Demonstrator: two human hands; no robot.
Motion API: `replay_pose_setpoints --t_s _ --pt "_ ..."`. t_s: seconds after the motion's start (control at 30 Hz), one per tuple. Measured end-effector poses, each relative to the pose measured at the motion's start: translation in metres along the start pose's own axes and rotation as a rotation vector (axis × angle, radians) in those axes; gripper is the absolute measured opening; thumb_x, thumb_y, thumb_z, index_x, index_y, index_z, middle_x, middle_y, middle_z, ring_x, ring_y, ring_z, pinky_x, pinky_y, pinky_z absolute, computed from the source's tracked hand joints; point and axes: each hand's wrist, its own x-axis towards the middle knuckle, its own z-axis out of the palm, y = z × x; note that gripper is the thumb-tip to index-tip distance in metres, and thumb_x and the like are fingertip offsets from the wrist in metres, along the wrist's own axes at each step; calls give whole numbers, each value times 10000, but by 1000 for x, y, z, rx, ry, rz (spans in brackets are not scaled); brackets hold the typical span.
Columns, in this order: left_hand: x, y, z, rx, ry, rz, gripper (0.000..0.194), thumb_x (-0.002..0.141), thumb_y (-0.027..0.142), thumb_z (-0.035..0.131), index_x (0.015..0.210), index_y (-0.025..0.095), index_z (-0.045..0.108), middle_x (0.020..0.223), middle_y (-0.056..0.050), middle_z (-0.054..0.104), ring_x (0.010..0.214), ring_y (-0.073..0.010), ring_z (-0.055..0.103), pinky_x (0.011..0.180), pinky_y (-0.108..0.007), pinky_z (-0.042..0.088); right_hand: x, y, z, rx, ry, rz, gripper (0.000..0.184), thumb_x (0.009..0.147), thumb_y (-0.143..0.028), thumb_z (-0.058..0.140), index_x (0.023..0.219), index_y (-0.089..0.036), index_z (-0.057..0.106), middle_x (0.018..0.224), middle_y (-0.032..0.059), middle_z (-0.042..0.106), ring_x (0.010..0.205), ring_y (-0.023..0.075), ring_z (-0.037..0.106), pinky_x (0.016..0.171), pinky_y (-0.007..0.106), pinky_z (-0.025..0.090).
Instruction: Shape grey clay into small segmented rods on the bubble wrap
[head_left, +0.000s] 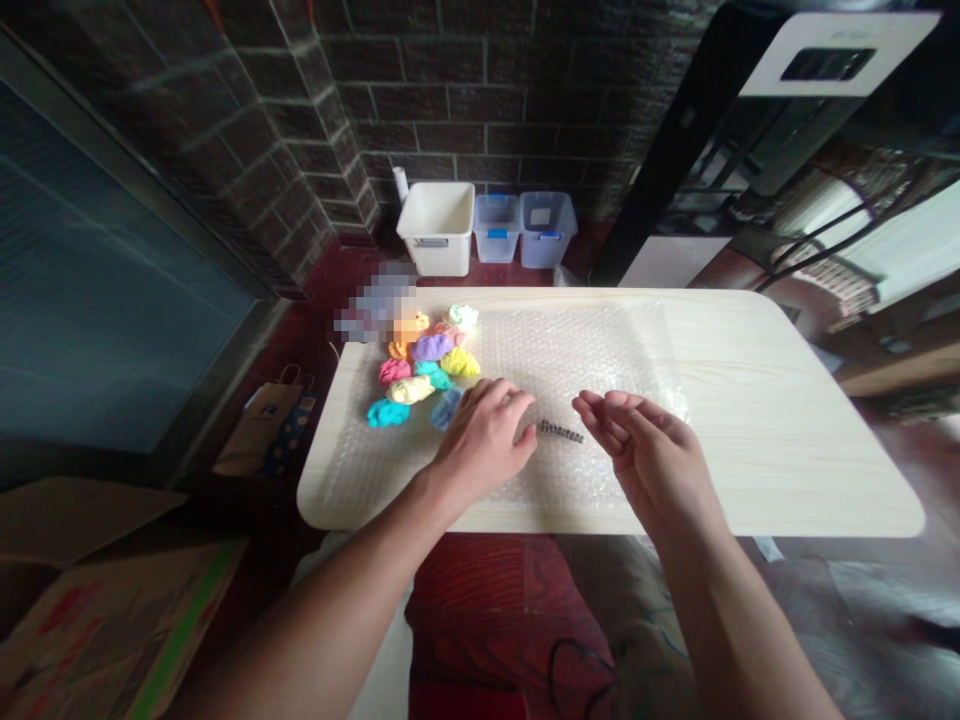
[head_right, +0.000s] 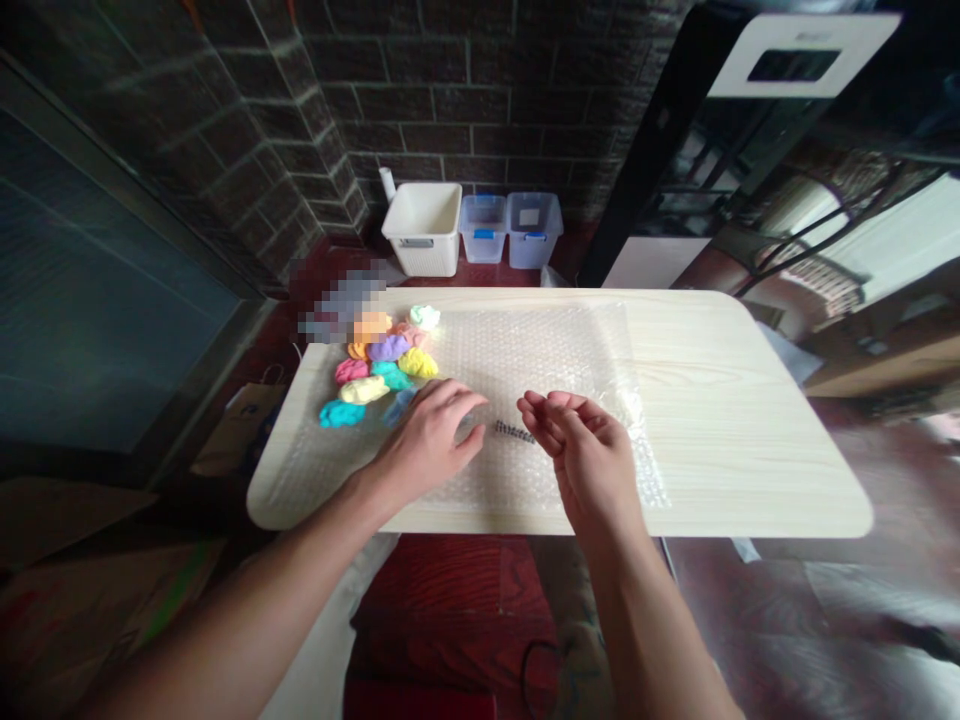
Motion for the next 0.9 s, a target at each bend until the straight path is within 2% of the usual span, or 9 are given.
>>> replay_pose_setpoints --t_s 0.17,0.33,0.4,0.5,0.6,0.67,0.77,0.9 --pt "6 8 6 -57 4 40 228 934 175 605 1134 157 713 1109 -119 685 1095 -288 621 1021 -448 490 -2 -2 -5 -3 -50 57 245 732 -291 943 815 -170 747 919 97 831 894 223 811 889 346 674" --pt "5 20 -3 -272 115 19 166 954 171 585 1076 175 697 1091 -106 714 1083 -266 643 999 -421 492 -2 -3 -8 -21 -84 45 252 767 -335 925 853 -188 741 924 77 834 906 226 815 884 356 670" --pt "3 29 -5 -469 126 -65 119 977 230 590 992 182 698 1014 -79 730 1004 -235 666 945 -379 504 -3 -2 -6 -1 -96 31 234 786 -344 910 849 -203 734 929 63 838 929 218 813 906 353 655" --pt "-1 44 -3 -891 21 -285 218 981 355 623 888 172 696 856 -52 726 831 -194 670 790 -319 519 -6 0 0 -7 -111 -27 229 806 -372 889 838 -226 716 917 41 837 999 229 803 937 369 631" --pt "-2 59 3 -1314 -70 -462 237 915 380 706 890 145 725 834 -58 722 774 -172 664 725 -293 514 -10 2 4 -49 -157 -26 235 833 -409 857 845 -237 697 953 51 844 943 251 807 810 381 645" --pt "-1 64 6 -1542 -77 -545 238 860 370 776 885 136 742 864 -57 723 763 -153 663 738 -287 516 -13 4 7 -85 -184 -11 233 859 -428 830 866 -243 689 978 56 849 879 248 807 714 366 638" --pt "0 64 7 -1754 -95 -624 253 809 341 841 911 120 771 876 -63 730 774 -142 669 757 -280 513 -16 6 10 -142 -179 -72 215 873 -410 827 883 -245 689 921 44 848 897 234 808 740 343 634" --pt "-1 58 5 -1893 -122 -683 242 774 292 871 905 108 783 858 -71 740 787 -150 676 749 -279 498 -19 7 16 -263 -173 -175 199 862 -368 850 897 -243 700 876 47 837 911 239 811 800 351 644"
